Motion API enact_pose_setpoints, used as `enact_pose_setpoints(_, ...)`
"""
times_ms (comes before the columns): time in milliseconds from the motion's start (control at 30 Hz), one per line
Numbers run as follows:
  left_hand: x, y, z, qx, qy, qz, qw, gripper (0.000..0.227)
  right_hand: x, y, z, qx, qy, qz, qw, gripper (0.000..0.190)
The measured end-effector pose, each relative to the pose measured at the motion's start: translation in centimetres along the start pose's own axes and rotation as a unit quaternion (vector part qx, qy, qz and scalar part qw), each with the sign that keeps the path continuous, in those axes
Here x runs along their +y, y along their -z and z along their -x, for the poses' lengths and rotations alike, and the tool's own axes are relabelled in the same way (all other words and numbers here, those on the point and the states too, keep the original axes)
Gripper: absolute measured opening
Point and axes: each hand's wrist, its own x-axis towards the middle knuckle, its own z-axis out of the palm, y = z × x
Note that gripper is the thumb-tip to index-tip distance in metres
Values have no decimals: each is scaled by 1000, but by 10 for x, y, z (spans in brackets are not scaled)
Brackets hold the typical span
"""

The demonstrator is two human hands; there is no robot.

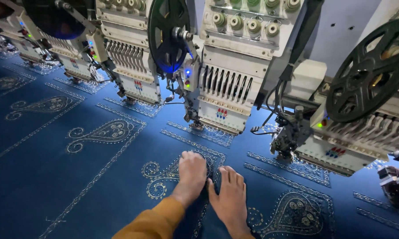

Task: Operating and monitoring a multi-head industrial embroidery machine to ensure patterns are correctly stitched onto fabric.

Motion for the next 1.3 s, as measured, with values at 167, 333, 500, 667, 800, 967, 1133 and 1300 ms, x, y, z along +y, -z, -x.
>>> enact_pose_setpoints(167,-46,92,-1,-305,108,412,852,61,-2,3,0,14,5,-14,1000,52)
enact_pose_setpoints(333,-62,26,-2,-120,46,456,880,39,-4,4,-1,12,-1,-16,1000,50)
enact_pose_setpoints(500,-65,71,43,-72,16,477,876,41,-7,4,-1,10,-7,-12,1000,53)
enact_pose_setpoints(667,-21,4,12,25,-41,206,977,21,-3,2,2,9,0,3,1000,53)
enact_pose_setpoints(800,1,18,17,-7,-29,62,998,17,2,-5,1,9,7,14,1000,56)
enact_pose_setpoints(967,10,5,13,-30,16,24,999,29,2,-7,2,13,20,34,999,54)
enact_pose_setpoints(1133,-12,15,-7,-105,86,161,978,43,0,-2,2,24,14,13,1000,52)
enact_pose_setpoints(1300,-53,63,-11,-269,70,450,849,63,-5,4,1,3,2,-13,1000,53)
